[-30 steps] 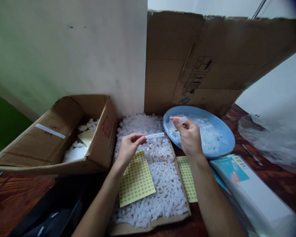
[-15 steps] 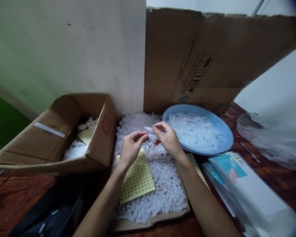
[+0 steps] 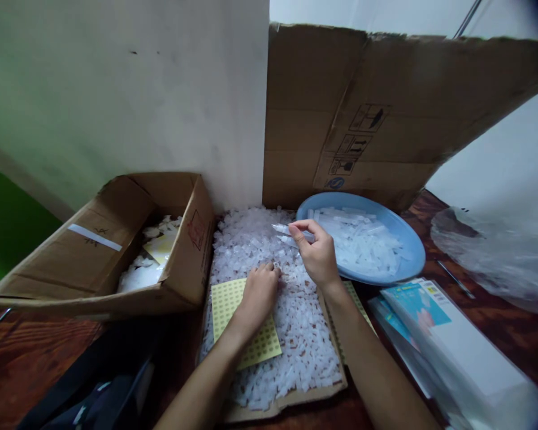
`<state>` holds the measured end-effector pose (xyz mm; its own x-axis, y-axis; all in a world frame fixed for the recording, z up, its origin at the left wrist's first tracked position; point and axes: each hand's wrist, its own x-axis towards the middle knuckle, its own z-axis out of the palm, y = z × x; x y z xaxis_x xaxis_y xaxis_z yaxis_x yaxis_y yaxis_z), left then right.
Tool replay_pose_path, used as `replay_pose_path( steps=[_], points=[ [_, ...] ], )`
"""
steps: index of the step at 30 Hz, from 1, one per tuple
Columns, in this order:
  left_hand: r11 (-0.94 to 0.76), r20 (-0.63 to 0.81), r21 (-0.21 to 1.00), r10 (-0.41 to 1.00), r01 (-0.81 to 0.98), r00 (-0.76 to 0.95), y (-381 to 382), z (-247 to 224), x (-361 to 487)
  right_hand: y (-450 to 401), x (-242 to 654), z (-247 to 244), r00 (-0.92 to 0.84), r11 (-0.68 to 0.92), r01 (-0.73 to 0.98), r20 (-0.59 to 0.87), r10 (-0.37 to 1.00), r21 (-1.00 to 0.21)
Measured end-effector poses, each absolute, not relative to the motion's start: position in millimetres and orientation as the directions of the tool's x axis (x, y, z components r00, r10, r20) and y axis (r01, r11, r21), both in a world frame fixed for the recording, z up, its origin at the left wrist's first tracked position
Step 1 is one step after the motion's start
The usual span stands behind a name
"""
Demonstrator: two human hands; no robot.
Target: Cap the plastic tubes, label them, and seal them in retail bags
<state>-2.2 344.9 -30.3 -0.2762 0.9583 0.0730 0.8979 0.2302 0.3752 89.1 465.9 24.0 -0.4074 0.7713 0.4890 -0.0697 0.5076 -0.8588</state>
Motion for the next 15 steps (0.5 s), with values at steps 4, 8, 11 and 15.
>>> replay_pose_path(
  steps=[4, 8, 11, 15],
  points=[
    [0.22, 0.069, 0.396, 0.961, 0.892, -0.268, 344, -31, -2, 463, 91, 30, -0.406, 0.519, -0.096, 0.509, 0.759, -0.85],
    [0.217, 0.077, 0.471, 0.955, 0.855, -0.285, 344, -30, -14, 462, 93, 33, -0.399, 0.523, -0.096, 0.514, 0.759, -0.847],
    [0.199, 0.114, 0.598, 0.938, 0.776, -0.328, 344, -19, -28, 462, 94, 36, -0.385, 0.536, -0.104, 0.531, 0.755, -0.838],
    [0.049, 0.217, 0.851, 0.874, 0.522, -0.435, 343, 8, -39, 460, 96, 39, -0.372, 0.544, -0.123, 0.546, 0.75, -0.83]
  ],
)
